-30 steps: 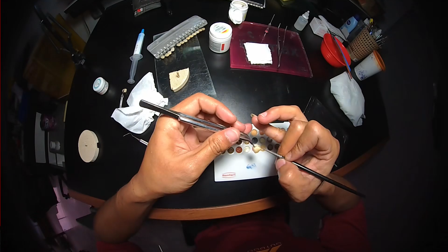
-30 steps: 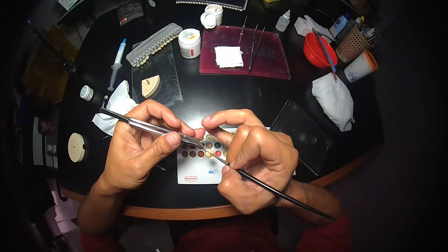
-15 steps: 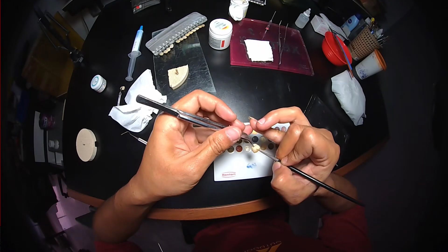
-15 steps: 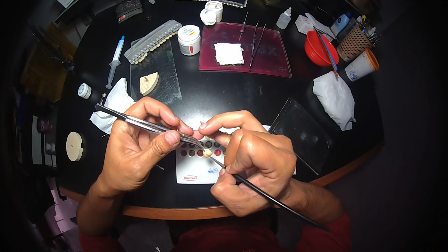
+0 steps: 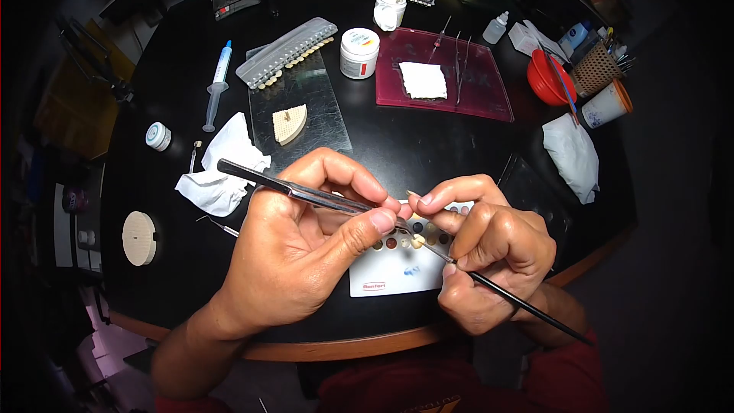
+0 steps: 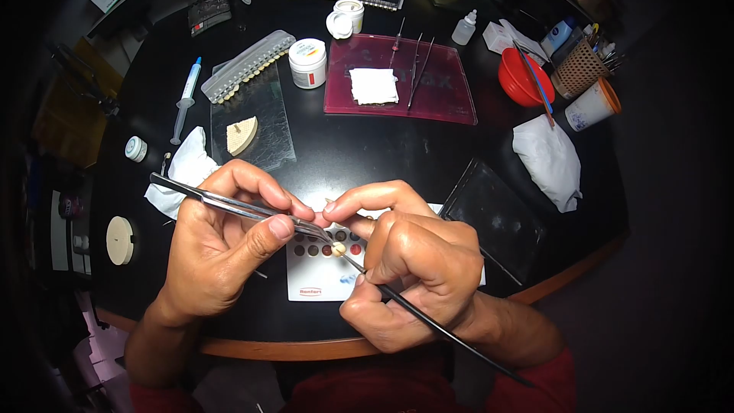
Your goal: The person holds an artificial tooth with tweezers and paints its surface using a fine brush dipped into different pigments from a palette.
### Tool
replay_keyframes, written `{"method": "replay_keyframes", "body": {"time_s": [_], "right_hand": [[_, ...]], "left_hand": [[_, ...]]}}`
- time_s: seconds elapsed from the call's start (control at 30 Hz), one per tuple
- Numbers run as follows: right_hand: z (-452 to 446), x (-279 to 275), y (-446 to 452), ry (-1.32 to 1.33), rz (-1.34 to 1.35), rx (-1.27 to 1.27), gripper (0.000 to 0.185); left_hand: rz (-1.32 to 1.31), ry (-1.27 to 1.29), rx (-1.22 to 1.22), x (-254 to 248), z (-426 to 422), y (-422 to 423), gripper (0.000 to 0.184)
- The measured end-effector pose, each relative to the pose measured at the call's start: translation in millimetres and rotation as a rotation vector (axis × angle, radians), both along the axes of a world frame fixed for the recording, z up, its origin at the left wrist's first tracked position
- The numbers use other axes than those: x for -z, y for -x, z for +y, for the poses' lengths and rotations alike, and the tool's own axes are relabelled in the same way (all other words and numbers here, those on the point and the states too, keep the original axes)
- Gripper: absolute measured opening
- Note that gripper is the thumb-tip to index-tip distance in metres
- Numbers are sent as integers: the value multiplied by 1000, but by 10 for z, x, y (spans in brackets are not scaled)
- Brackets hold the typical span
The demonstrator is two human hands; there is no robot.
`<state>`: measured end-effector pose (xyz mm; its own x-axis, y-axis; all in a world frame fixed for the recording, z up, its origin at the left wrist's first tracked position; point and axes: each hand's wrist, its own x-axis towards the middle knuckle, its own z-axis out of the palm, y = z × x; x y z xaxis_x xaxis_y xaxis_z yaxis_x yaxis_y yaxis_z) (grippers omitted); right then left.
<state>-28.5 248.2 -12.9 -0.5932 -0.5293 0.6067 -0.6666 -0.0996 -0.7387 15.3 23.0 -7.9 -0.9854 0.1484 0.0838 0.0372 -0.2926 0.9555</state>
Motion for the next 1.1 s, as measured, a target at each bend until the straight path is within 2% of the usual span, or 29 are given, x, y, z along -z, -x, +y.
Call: {"method": "replay_keyframes", "body": {"time_s": [0.17,0.37,0.47,0.57,0.77,0.97,1.1], "right_hand": [[-90,35,11,95,25,102,22],[-91,24,9,154,-44,51,21],[5,12,40,89,-46,-62,19],[3,33,40,93,-38,-57,19],[24,14,-6,5,4,3,19],[-23,2,12,12,44,5,20],[-93,-6,-6,85,18,96,24]], "left_hand": [[-1,12,-6,-10,-3,-4,18],[-6,0,-2,-19,0,-8,18],[-11,-31,2,-15,9,-11,18],[-15,-11,5,-27,6,-10,17],[7,2,5,-8,0,-8,17],[-2,1,5,-10,-2,-10,17],[5,-8,10,-13,1,-12,17]]}}
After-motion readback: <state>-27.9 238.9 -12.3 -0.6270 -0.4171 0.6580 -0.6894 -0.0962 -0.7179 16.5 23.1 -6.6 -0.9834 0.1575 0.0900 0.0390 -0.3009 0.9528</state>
